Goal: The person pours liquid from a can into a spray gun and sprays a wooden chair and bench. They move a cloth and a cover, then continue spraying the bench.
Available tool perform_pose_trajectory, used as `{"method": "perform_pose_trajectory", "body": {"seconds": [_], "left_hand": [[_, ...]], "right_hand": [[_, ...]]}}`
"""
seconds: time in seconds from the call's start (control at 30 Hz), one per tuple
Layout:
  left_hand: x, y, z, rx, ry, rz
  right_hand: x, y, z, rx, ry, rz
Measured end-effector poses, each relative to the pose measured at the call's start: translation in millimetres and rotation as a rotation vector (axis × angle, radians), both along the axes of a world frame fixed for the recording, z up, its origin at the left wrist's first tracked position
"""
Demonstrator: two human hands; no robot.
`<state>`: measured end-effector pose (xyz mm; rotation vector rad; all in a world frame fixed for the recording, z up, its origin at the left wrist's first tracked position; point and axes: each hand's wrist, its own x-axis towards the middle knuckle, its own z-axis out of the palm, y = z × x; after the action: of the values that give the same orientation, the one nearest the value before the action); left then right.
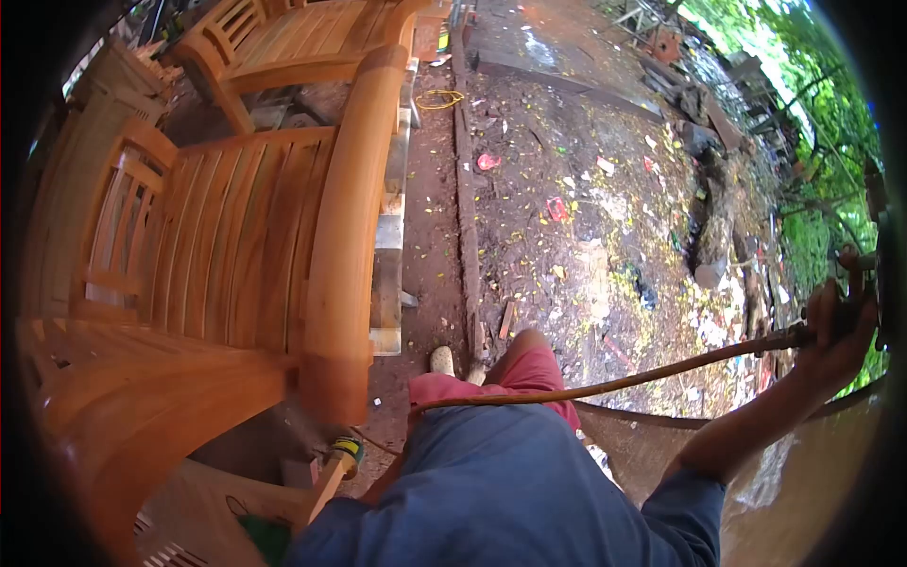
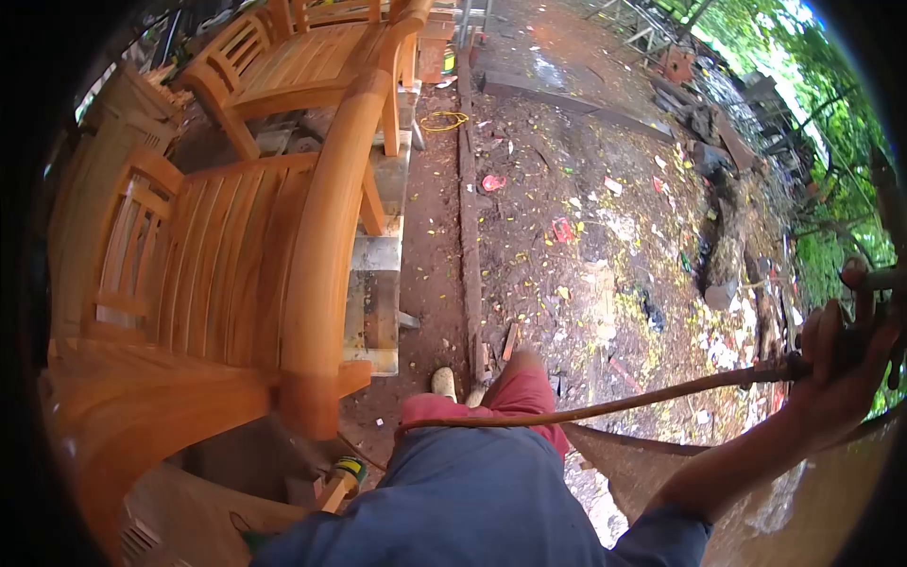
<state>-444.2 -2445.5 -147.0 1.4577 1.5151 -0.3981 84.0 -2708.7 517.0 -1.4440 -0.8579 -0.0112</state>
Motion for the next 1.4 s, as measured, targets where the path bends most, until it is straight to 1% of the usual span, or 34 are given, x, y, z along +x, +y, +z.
{"method": "perform_pose_trajectory", "body": {"seconds": [0.1,0.13,0.2,0.23,0.33,0.37,0.4,0.47,0.5,0.57,0.63,0.67,0.77,0.8,0.83,0.87,0.9,0.93,0.97,1.0,1.03,1.07,1.1,1.13,1.17,1.2,1.23,1.27,1.3,1.33,1.37,1.4], "left_hand": [[6,-23,1,-0.020,0.019,0.066],[11,-34,2,-0.028,0.023,0.076],[31,-53,1,-0.043,0.021,0.112],[43,-62,-1,-0.047,0.016,0.126],[96,-90,-11,-0.056,-0.003,0.191],[118,-97,-14,-0.052,-0.015,0.214],[142,-100,-18,-0.047,-0.025,0.248],[189,-102,-26,-0.029,-0.047,0.316],[214,-100,-31,-0.016,-0.059,0.352],[259,-86,-39,0.021,-0.085,0.420],[294,-61,-56,0.066,-0.118,0.497],[307,-47,-60,0.085,-0.133,0.541],[349,8,-5,0.014,-0.229,0.565],[367,18,-7,0.025,-0.363,0.649],[388,32,-6,-0.016,-0.427,0.688],[410,44,-8,-0.065,-0.491,0.716],[434,51,-8,-0.122,-0.551,0.739],[463,60,-7,-0.016,-0.586,0.708],[485,71,-3,0.089,-0.610,0.678],[491,81,0,0.102,-0.581,0.620],[501,84,-6,0.093,-0.556,0.540],[512,88,-12,0.088,-0.532,0.458],[510,89,-69,0.018,-0.600,0.430],[515,94,-75,-0.055,-0.664,0.402],[509,91,-78,0.045,-0.473,0.245],[505,90,-33,0.131,-0.274,0.090],[499,87,-17,0.115,-0.277,0.109],[492,84,-3,0.099,-0.280,0.128],[489,80,10,0.146,-0.291,0.218],[489,79,13,0.194,-0.304,0.317],[488,80,7,0.159,-0.256,0.452],[490,85,-3,0.125,-0.206,0.590]], "right_hand": [[39,24,-9,0.109,0.023,-0.116],[54,33,-10,0.068,0.030,0.129],[74,67,-22,0.217,-0.030,0.005],[86,80,-30,0.254,-0.015,-0.025],[118,112,-57,0.254,0.136,-0.058],[122,128,-63,0.266,0.183,-0.168],[142,127,-71,0.216,0.208,-0.133],[169,140,-82,0.165,0.258,-0.172],[175,150,-79,0.165,0.284,-0.253],[216,144,-84,0.138,0.284,-0.074],[229,162,-83,0.139,0.237,-0.242],[238,168,-83,0.135,0.270,-0.197],[276,176,-86,0.171,0.330,-0.041],[247,207,-60,0.276,0.349,-0.219],[259,208,-56,0.260,0.305,-0.143],[298,191,-66,0.204,0.305,-0.001],[315,190,-64,0.180,0.292,-0.002],[333,189,-62,0.155,0.279,-0.003],[318,206,-45,0.166,0.259,-0.138],[320,219,-40,0.153,0.264,-0.132],[323,223,-38,0.129,0.201,-0.246],[343,219,-39,0.086,0.155,-0.238],[352,212,-38,0.056,0.106,-0.217],[359,207,-37,0.028,0.058,-0.195],[366,208,-43,0.014,0.019,-0.130],[376,204,-50,0.010,-0.001,-0.090],[386,203,-59,0.008,-0.018,-0.036],[394,209,-74,0.051,-0.012,-0.058],[398,218,-87,0.093,-0.006,-0.073],[396,232,-94,0.080,-0.033,-0.045],[389,251,-97,0.087,-0.048,-0.018],[399,257,-113,0.089,-0.025,-0.003]]}}
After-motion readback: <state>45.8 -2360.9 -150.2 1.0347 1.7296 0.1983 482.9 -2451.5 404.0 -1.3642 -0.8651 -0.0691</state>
